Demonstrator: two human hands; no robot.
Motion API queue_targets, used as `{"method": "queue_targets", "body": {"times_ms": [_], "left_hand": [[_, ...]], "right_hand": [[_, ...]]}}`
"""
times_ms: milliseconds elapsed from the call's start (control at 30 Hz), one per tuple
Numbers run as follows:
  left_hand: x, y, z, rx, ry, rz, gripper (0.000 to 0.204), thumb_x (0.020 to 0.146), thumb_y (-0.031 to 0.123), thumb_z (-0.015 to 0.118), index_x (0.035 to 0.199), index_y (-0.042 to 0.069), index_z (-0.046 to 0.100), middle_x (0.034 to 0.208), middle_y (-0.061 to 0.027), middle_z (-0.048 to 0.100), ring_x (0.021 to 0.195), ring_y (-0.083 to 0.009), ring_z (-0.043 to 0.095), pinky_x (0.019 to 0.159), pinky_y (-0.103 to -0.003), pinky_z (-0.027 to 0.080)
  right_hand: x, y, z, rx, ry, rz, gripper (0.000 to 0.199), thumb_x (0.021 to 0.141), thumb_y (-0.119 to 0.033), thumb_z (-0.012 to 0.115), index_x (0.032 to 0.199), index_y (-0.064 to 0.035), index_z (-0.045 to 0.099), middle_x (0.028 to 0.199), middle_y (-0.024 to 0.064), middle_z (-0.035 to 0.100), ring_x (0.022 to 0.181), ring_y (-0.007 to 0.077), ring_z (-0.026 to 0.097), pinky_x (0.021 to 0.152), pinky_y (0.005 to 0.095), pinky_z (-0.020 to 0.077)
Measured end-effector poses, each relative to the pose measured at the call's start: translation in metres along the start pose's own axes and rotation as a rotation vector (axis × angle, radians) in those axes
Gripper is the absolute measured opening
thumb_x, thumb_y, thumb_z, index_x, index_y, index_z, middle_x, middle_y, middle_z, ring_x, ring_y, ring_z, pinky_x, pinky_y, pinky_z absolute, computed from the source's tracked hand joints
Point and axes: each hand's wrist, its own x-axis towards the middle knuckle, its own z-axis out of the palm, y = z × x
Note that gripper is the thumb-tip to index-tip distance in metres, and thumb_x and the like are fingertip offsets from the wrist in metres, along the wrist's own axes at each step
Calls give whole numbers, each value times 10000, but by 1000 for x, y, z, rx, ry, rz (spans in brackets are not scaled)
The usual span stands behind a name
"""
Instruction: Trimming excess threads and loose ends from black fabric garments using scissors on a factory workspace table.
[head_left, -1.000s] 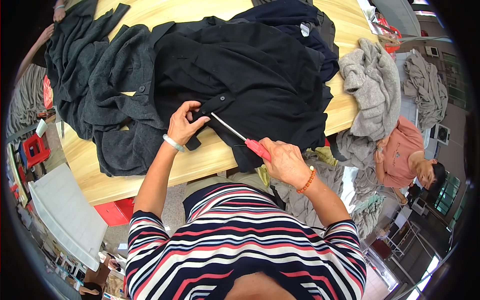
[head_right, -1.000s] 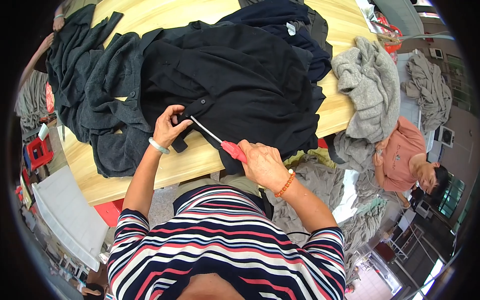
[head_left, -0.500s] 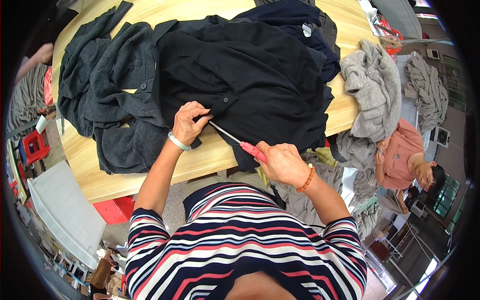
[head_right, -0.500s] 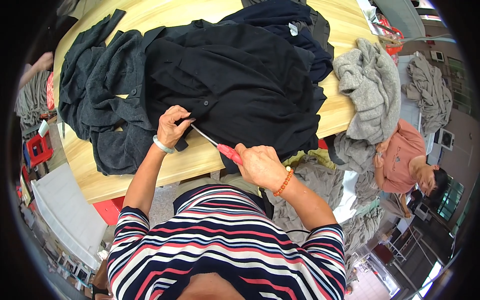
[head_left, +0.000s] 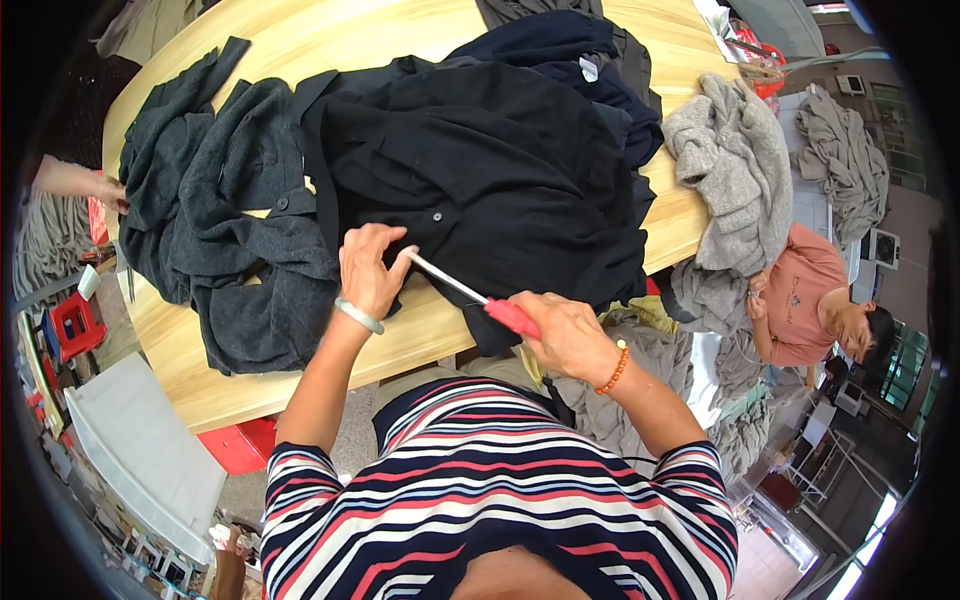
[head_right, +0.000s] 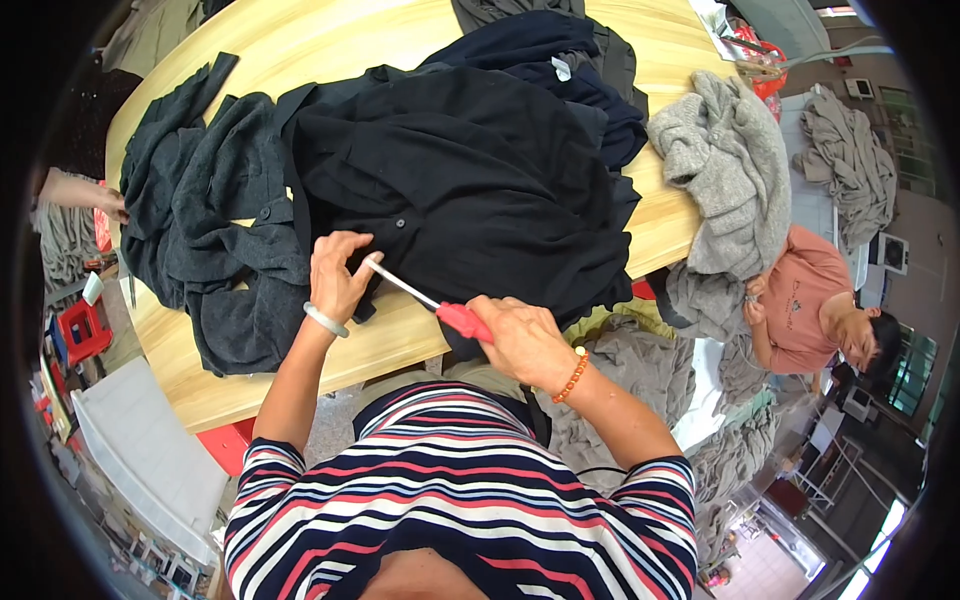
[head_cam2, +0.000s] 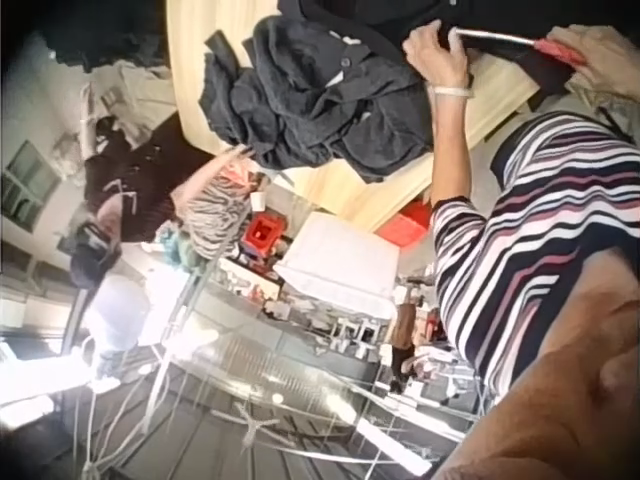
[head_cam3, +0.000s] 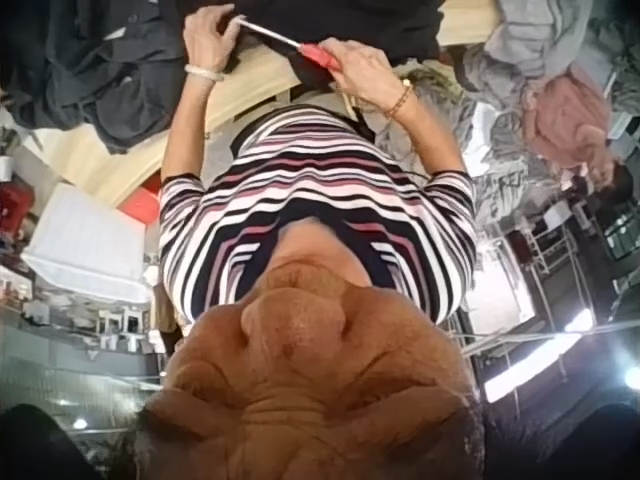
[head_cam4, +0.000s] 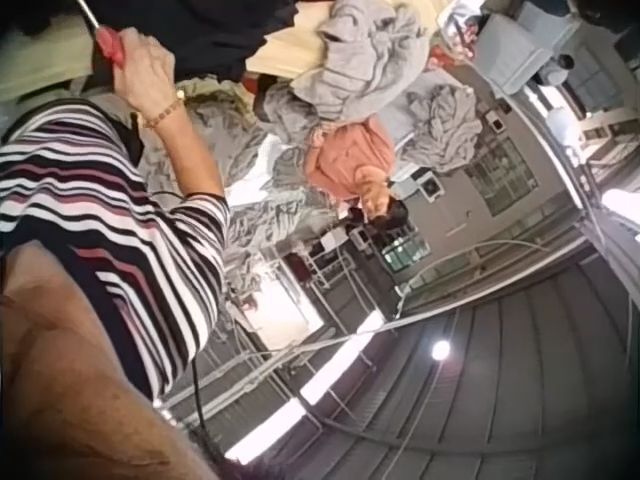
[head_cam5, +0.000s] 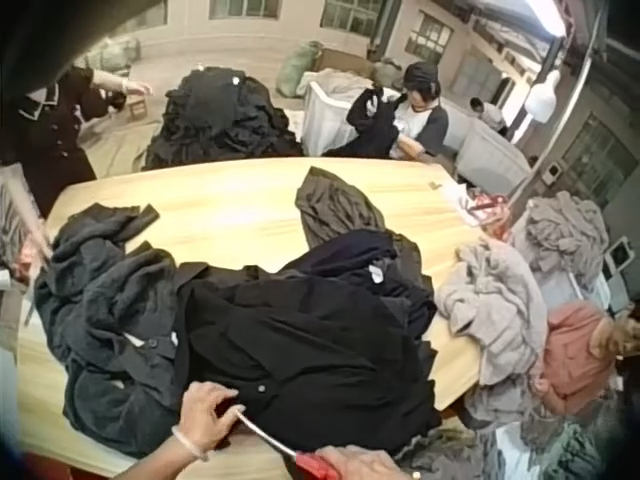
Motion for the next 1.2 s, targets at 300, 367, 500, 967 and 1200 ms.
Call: {"method": "queue_targets", "body": {"times_ms": [300, 367, 500, 967, 1200], "left_hand": [[71, 34, 46, -1487, -70, -1093, 204, 855, 133, 705, 852, 80, 508, 890, -59, 624, 795, -218, 685, 650, -283, 572], [66, 25, 59, -1496, -100, -1032, 199, 858, 111, 697, 822, 81, 504, 848, -67, 626, 819, -240, 690, 696, -311, 588], [56, 21, 62, -1498, -71, -999, 197, 864, 100, 687, 789, 83, 506, 820, -66, 622, 854, -269, 693, 745, -336, 597], [78, -3, 44, -1592, 213, -916, 193, 912, 120, 624, 751, 58, 536, 718, -71, 576, 896, -362, 679, 760, -388, 605], [70, 8, 33, -1590, 214, -915, 200, 921, 133, 612, 756, 63, 525, 776, -61, 586, 866, -325, 686, 721, -364, 591]], "right_hand": [[-10, 24, -25, -67, 149, 150, 241, 849, -148, 629, 1071, -83, 558, 741, 178, 615, 723, 384, 618, 651, 445, 490], [-10, 29, -27, -111, -6, 251, 212, 854, -168, 628, 1033, -83, 554, 691, 173, 612, 686, 389, 618, 630, 455, 490], [-1, 29, -28, -128, -29, 228, 196, 855, -180, 627, 1002, -81, 544, 654, 166, 607, 661, 396, 616, 619, 465, 492], [41, 17, -38, -111, -45, 155, 165, 851, -174, 607, 942, -52, 543, 699, 184, 633, 702, 368, 642, 643, 462, 502], [51, 12, -42, -86, -128, 68, 227, 857, -193, 620, 1032, -65, 553, 719, 189, 625, 726, 397, 629, 670, 454, 498]]}}
